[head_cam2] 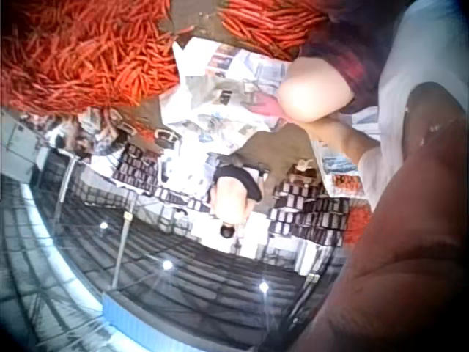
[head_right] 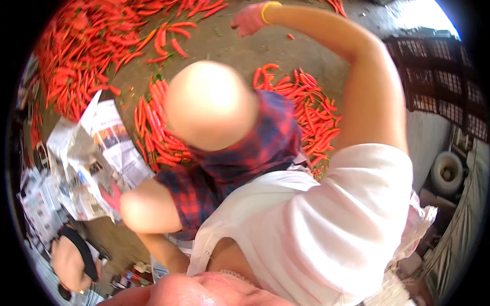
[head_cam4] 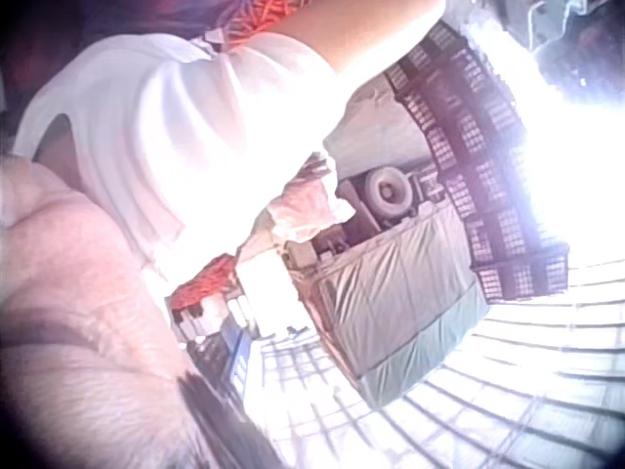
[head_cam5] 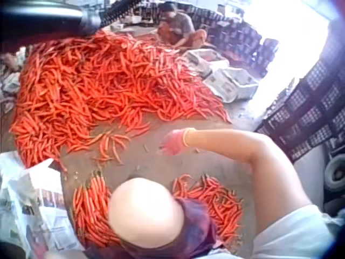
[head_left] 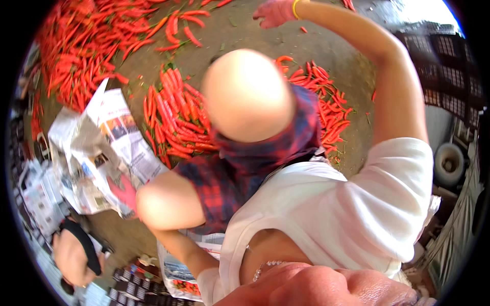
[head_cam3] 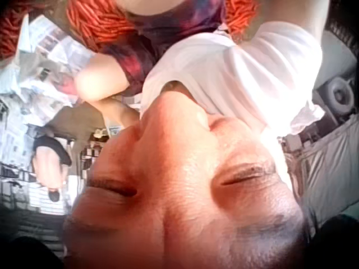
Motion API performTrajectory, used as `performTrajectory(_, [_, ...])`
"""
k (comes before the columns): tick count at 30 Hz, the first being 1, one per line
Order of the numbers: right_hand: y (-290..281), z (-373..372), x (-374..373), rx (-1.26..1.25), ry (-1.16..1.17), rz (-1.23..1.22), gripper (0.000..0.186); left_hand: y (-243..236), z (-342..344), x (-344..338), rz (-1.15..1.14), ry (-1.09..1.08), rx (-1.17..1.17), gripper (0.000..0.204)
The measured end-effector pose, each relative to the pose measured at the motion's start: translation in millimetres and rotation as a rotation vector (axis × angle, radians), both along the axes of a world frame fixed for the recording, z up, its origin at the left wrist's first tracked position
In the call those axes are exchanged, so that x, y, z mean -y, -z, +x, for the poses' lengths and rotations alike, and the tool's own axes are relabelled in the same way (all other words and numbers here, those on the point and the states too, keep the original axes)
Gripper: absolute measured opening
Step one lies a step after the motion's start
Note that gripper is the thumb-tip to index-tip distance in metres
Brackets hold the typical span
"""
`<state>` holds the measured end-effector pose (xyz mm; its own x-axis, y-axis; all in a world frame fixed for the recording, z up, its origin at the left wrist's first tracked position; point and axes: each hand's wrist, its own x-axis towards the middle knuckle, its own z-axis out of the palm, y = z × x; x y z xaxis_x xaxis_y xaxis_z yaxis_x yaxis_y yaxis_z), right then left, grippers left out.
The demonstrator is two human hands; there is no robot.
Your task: The person sits on the floor and sorts red chilies by hand, gathering them into bundles and placing them into a newspaper-lined box. The person repeatedly picks up chilies, aligns them, and transfers them into the box.
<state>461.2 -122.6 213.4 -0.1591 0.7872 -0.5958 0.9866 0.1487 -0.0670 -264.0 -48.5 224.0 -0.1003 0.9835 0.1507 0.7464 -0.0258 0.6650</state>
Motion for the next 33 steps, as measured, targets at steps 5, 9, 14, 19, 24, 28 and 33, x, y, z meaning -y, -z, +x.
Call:
performTrajectory(5, [71,-15,116,-0.06,0.375,-0.025,0.064,-89,-32,-4,-0.315,0.255,-0.23,0.042])
performTrajectory(9, [139,-70,163,-0.102,0.349,0.383,0.068,-127,-18,-76,-0.314,0.411,-0.372,0.042])
performTrajectory(14, [200,-131,198,-0.192,0.315,0.764,0.049,-103,181,-95,-0.411,0.768,-0.617,0.041])
performTrajectory(19, [169,-100,292,-0.186,0.532,0.503,0.04,-92,259,-76,-0.334,1.179,-0.743,0.038])
performTrajectory(24, [161,-84,380,-0.023,0.629,0.421,0.041,-91,257,-89,-0.348,1.153,-0.752,0.036])
performTrajectory(28, [77,-120,249,-0.442,0.531,0.486,0.039,-135,189,-85,-0.366,0.918,-0.768,0.037])
performTrajectory(33, [231,-176,238,-0.141,0.076,0.509,0.045,-112,174,-88,-0.241,0.891,-0.721,0.037])
